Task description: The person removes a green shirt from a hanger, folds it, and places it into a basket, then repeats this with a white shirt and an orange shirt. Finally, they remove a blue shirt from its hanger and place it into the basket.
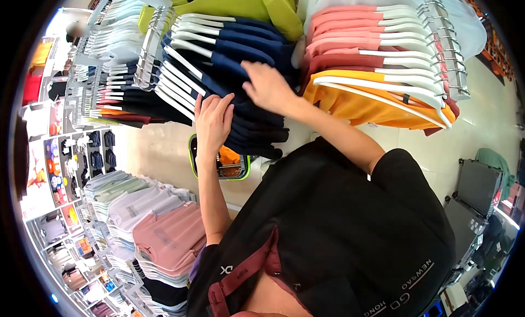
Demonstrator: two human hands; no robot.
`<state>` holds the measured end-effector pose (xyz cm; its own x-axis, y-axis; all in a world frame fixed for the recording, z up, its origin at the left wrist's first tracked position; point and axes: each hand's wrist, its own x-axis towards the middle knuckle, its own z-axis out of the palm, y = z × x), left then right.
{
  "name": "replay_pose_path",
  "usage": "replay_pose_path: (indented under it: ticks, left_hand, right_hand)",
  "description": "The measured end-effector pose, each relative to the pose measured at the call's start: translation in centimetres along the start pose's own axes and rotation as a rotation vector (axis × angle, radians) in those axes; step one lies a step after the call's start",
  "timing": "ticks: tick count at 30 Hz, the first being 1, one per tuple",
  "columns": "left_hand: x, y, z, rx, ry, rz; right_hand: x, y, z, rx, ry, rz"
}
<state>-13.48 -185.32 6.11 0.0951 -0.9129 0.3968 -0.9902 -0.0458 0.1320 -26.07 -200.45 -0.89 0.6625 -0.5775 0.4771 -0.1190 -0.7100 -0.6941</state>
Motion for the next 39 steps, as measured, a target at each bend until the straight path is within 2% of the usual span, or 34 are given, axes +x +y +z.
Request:
replay_pose_path:
  ticks: [2, 4, 6, 9, 12, 14, 16, 17, 18, 20, 22, 23, 26, 29, 32, 36, 39]
  left_hand:
    - [0.1, -0.2, 0.1, -0.013, -0.002, 0.005]
    - [0.1, -0.4, 0.4, -0.04, 0.008, 0.027]
    - [0.3, -0.8, 0.8, -0.04, 0.019, 0.024]
    - [0.9, -0.7, 1.0, -0.102, 0.16, -0.084]
    - [2.1, -0.4, 0.2, 0.004, 0.171, 0.006]
    - [2.1, -0.9, 0.6, 0.031, 0.116, 0.008]
    - [2.1, -1.2, 0.8, 0.072, 0.023, 0.014]
    - [2.3, -1.1, 0.7, 0.066, 0.016, 0.005]
    - [2.4, -1.0, 0.7, 0.063, 0.014, 0.008]
    - [2.5, -1.0, 0.6, 0.059, 0.007, 0.014]
    - [2.4, -1.1, 0.8, 0.061, -0.005, 0.022]
    - [2.3, -1.2, 1.0, 0.065, 0.015, 0.027]
    - [2.3, -1.4, 1.1, 0.069, 0.033, 0.039]
    - [2.1, -1.4, 1.0, 0.057, 0.026, 0.043]
    - [2.2, -1.3, 1.1, 0.058, 0.027, 0.04]
    - [2.5, -1.4, 1.1, 0.052, 0.033, 0.035]
    - [2.3, -1.4, 1.1, 0.049, 0.014, 0.028]
  right_hand:
    - [-1.4, -2.1, 0.5, 0.122, -0.154, 0.005]
    - [-2.8, -4.1, 1.3, 0.257, -0.074, 0.002]
    - [-3.3, -4.5, 1.6, 0.269, -0.122, 0.04]
    - [-3.5, -5.1, 1.6, 0.264, -0.17, 0.072]
    - [-3.7, -5.3, 1.4, 0.28, -0.191, 0.076]
    - [-3.6, -5.0, 1.1, 0.285, -0.186, 0.078]
    - [-2.8, -4.3, -0.4, 0.401, -0.305, 0.108]
    - [-2.4, -3.1, -0.4, 0.384, -0.275, 0.084]
    - [-1.6, -1.8, -0.5, 0.291, -0.1, -0.145]
    - [0.1, -0.9, -1.8, 0.023, 0.163, -0.196]
    - [1.3, 1.0, -2.0, -0.089, 0.215, -0.101]
    - [2.0, 2.2, -1.7, -0.11, 0.177, -0.03]
    - [4.5, 5.1, -2.1, -0.006, 0.255, 0.091]
    - [7.4, 8.6, -2.8, -0.144, 0.522, 0.044]
    - [8.2, 5.8, -3.9, -0.05, 0.471, 0.0]
    - [5.5, 3.0, -0.8, -0.028, 0.2, -0.078]
    - [3.4, 2.1, 1.2, 0.061, 0.113, -0.007]
